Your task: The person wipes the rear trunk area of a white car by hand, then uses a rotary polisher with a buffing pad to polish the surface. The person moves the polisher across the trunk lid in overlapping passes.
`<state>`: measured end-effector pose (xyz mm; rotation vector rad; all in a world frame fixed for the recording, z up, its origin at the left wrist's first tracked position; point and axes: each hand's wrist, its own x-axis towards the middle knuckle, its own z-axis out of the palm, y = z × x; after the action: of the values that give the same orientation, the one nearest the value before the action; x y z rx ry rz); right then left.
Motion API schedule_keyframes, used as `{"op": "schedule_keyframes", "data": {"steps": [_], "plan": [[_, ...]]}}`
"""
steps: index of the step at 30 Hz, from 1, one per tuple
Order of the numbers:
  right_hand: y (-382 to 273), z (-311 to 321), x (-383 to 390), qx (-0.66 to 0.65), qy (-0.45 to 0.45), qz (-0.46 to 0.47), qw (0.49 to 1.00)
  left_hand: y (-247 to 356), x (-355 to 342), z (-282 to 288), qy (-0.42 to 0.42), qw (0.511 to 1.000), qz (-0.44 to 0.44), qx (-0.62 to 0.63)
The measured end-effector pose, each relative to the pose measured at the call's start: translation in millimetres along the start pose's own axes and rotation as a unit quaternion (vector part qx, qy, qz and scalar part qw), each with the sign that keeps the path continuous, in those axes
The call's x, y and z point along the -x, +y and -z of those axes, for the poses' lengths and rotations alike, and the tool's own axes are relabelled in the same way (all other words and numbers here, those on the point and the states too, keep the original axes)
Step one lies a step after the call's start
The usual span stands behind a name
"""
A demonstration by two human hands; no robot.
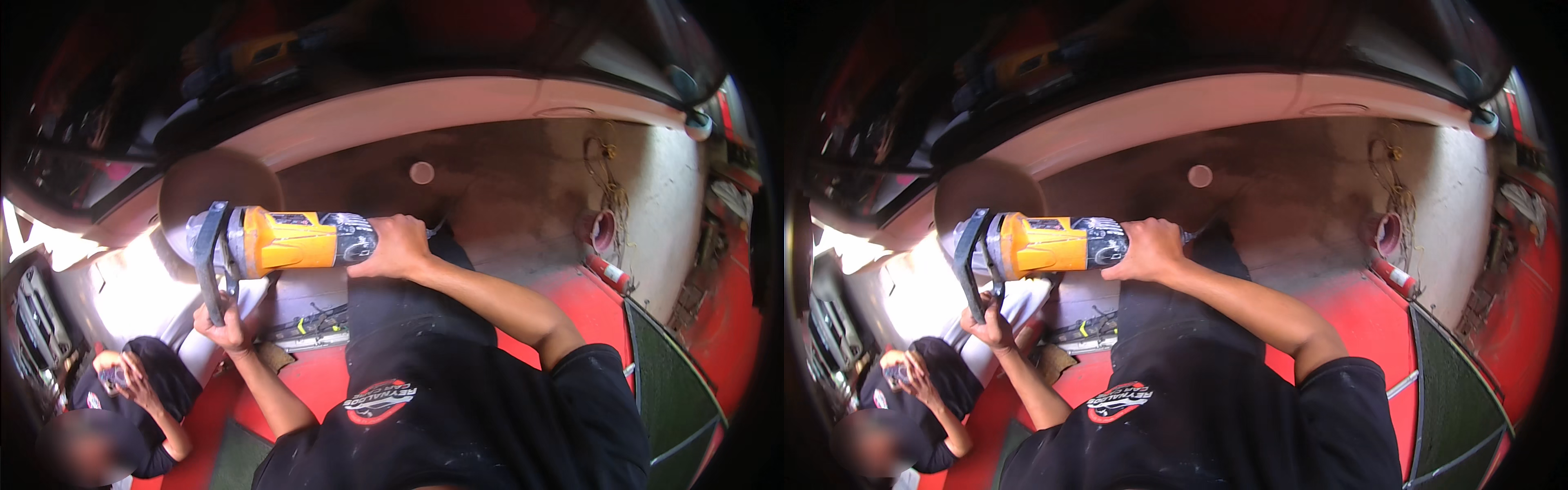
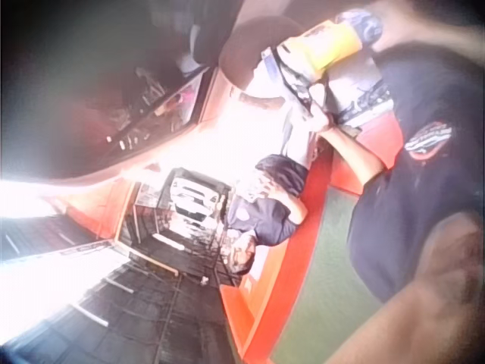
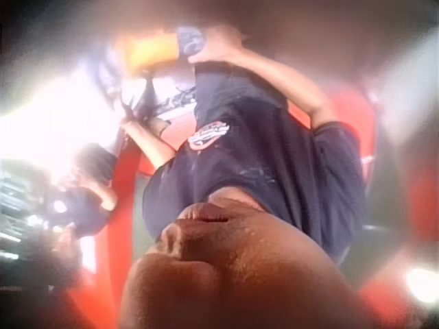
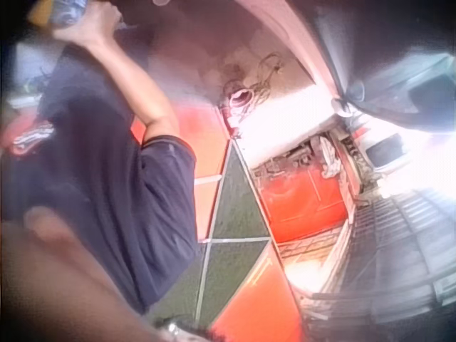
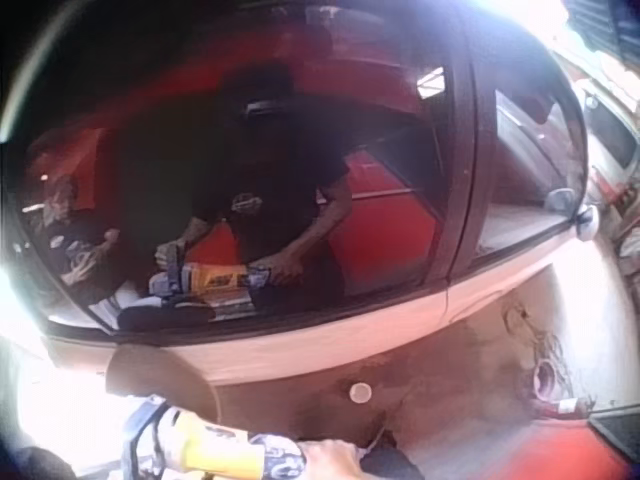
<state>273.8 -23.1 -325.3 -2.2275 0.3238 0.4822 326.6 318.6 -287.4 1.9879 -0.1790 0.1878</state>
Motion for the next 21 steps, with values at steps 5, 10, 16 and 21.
{"op": "schedule_keyframes", "data": {"steps": [5,10,16,21], "plan": [[4.4,-6.8,3.0,-0.007,0.016,-0.008,1.0,3.7,-8.2,-8.2,-0.02,1.0,0.008,-0.005],[0.7,-27.1,4.5,0.012,0.059,-0.02,0.998,3.2,-15.9,-6.9,-0.049,0.998,-0.021,-0.034],[3.8,-40.0,6.9,-0.004,0.09,-0.013,0.996,5.8,-24.8,-11.0,-0.096,0.995,-0.026,-0.017],[3.8,-42.3,12.4,-0.008,0.11,-0.022,0.994,16.4,-38.3,-15.6,-0.135,0.989,-0.049,-0.026]]}}
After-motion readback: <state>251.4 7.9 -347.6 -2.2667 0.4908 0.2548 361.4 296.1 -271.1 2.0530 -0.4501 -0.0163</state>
